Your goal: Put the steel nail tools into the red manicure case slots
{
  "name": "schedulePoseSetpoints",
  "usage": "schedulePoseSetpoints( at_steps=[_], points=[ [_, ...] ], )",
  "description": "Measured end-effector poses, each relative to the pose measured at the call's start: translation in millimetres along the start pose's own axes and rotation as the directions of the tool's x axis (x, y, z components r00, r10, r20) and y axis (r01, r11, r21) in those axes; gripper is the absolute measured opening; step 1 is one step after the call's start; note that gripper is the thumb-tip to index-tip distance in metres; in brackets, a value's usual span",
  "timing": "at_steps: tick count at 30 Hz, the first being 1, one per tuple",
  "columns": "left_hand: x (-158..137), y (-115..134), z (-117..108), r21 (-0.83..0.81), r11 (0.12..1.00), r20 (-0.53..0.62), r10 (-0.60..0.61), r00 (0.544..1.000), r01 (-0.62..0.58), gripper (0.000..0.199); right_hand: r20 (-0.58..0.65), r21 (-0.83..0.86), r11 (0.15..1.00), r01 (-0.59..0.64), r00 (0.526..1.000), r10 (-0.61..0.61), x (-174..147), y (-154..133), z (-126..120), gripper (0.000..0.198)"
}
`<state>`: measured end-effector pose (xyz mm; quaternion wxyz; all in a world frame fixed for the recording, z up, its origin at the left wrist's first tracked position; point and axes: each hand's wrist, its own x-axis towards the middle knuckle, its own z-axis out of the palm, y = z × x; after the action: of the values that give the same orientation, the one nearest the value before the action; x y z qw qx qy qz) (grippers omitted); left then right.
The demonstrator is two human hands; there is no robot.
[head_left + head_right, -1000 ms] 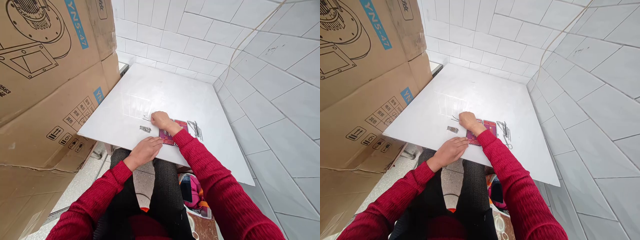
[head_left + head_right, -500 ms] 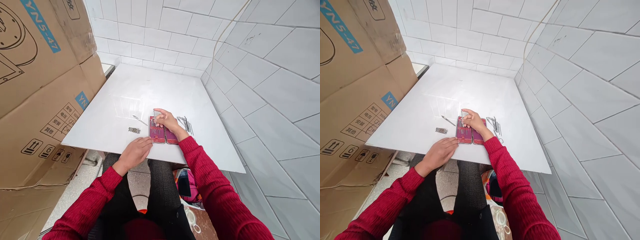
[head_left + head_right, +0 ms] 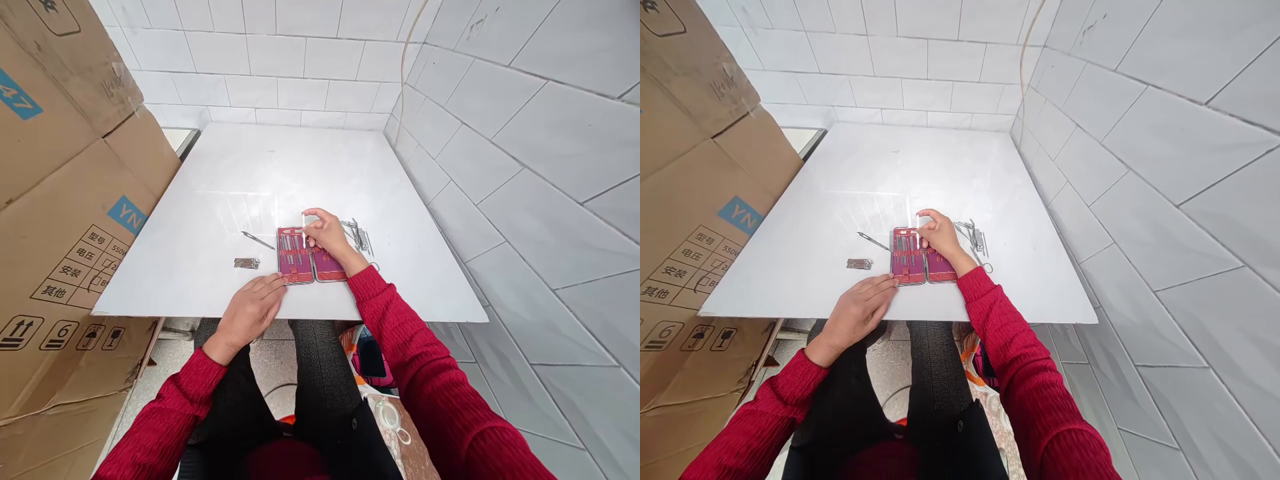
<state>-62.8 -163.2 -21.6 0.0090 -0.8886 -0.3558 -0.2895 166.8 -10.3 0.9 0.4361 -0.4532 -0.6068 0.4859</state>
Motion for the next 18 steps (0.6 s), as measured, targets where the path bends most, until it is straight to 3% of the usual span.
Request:
schedulePoseSetpoints(
  at_steps=[5, 18],
  points=[
    [-0.3, -1.3, 1.1, 0.002, 1.000, 0.008, 0.006, 1.000, -0.006, 0.034, -0.057, -0.068, 0.997, 0.026, 0.998, -0.030, 3.9, 6.2, 0.4, 0.036],
    [0.1, -1.2, 0.5, -0.005, 1.000, 0.023, 0.005, 1.000, -0.005, 0.033, -0.049, -0.109, 0.994, 0.025, 0.998, -0.030, 5.3, 8.6, 6.9, 0.036]
  ],
)
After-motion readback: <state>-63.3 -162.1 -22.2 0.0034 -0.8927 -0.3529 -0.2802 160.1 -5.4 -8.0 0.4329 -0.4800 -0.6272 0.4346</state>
